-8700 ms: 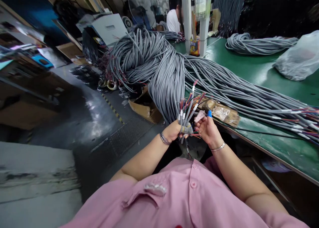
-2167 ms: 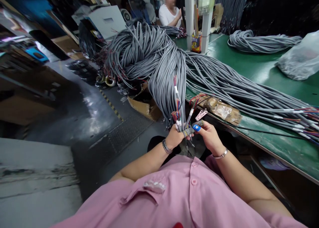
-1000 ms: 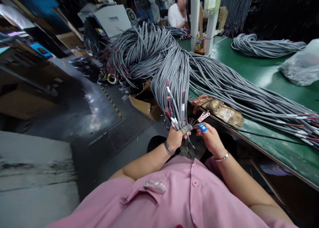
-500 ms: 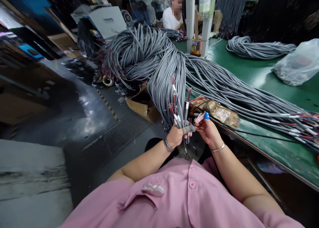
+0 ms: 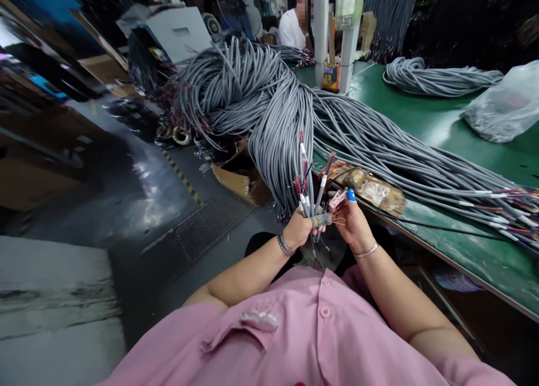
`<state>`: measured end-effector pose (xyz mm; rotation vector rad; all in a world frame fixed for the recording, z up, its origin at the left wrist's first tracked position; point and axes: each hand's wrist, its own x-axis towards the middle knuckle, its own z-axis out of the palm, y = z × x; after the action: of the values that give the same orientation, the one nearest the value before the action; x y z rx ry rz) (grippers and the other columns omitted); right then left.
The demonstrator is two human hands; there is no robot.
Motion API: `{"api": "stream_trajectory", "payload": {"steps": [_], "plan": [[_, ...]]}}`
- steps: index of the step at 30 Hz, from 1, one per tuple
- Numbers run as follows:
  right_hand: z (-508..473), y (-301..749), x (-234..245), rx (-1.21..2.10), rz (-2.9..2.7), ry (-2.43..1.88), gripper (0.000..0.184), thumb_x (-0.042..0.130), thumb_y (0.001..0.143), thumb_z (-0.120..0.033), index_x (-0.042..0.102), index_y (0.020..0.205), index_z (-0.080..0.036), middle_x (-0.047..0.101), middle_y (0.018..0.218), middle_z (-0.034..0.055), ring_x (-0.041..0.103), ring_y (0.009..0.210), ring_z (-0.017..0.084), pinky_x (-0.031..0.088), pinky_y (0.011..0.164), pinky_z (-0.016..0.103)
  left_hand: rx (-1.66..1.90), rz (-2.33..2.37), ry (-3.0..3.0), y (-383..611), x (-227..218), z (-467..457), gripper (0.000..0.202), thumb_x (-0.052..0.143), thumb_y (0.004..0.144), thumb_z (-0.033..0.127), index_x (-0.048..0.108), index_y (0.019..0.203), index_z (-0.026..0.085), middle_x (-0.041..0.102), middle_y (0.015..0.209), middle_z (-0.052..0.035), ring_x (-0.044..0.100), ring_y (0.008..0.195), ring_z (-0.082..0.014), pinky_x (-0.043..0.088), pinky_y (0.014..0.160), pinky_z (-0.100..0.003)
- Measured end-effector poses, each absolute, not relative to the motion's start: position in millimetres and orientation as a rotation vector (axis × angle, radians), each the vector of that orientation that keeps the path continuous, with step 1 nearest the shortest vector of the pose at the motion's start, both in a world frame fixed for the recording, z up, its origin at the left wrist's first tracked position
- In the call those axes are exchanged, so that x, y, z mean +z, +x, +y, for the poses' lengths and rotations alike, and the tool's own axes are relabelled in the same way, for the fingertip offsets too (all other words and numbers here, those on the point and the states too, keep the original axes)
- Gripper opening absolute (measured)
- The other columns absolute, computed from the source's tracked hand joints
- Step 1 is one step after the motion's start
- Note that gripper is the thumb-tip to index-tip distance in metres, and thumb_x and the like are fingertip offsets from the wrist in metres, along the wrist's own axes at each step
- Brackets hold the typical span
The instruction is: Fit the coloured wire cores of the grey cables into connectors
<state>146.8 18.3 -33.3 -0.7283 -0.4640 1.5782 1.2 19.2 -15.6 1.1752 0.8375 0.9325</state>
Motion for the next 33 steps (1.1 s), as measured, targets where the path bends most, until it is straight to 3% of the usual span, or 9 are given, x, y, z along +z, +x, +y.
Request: {"api": "stream_trajectory", "payload": {"steps": [5,11,20,23,28,33], "plan": [[18,152,-30,1.651,-0.419,-0.715,0.056,0.055,0.074,-0.074,0.066,0.082,-0.019,0.066,0.073,0.0019,0.056,0.055,0.012,0.05,0.053,0.026,0.942,0.861,1.162,-5,-15,13,0.032,0.076,0.066,0.04,0.062,0.06,0.012,0.058,0.049,0.0,0.041,0.036,-0.0045,0.03,0.037,-0.019],[15,149,-21,1.519,-0.478,-0.789,0.032,0.068,0.078,-0.05,0.066,0.082,-0.019,0.065,0.071,0.0002,0.055,0.058,0.011,0.05,0.055,0.023,1.014,0.854,1.123,-7,-18,10,0.028,0.075,0.067,0.037,0.065,0.062,0.012,0.059,0.05,-0.0009,0.042,0.037,-0.0049,0.03,0.037,-0.019],[18,148,-36,1.348,-0.597,-0.836,0.045,0.058,0.08,-0.062,0.066,0.079,-0.019,0.066,0.072,0.0021,0.056,0.059,0.012,0.048,0.056,0.026,1.018,0.867,1.106,-1,-14,15,0.03,0.074,0.068,0.039,0.065,0.061,0.011,0.058,0.049,-0.001,0.042,0.036,-0.0045,0.027,0.036,-0.018],[22,148,-39,1.443,-0.577,-0.789,0.047,0.061,0.076,-0.066,0.067,0.081,-0.019,0.067,0.072,0.0022,0.057,0.059,0.013,0.048,0.054,0.027,1.01,0.865,1.11,0,-15,15,0.03,0.075,0.068,0.039,0.065,0.061,0.012,0.058,0.05,-0.0006,0.041,0.036,-0.0041,0.027,0.036,-0.018],[30,146,-42,1.536,-0.425,-0.687,0.04,0.072,0.071,-0.058,0.067,0.083,-0.021,0.069,0.076,0.0001,0.059,0.059,0.012,0.051,0.057,0.027,1.006,0.881,1.115,2,-14,15,0.031,0.074,0.068,0.04,0.062,0.058,0.012,0.058,0.049,-0.0002,0.042,0.036,-0.0045,0.028,0.036,-0.019],[29,144,-42,1.533,-0.385,-0.67,0.036,0.072,0.072,-0.055,0.066,0.082,-0.021,0.069,0.075,-0.0005,0.058,0.058,0.012,0.05,0.057,0.026,1.012,0.888,1.114,2,-14,15,0.031,0.074,0.068,0.038,0.061,0.057,0.013,0.057,0.048,0.0006,0.041,0.035,-0.0045,0.027,0.035,-0.019]]}}
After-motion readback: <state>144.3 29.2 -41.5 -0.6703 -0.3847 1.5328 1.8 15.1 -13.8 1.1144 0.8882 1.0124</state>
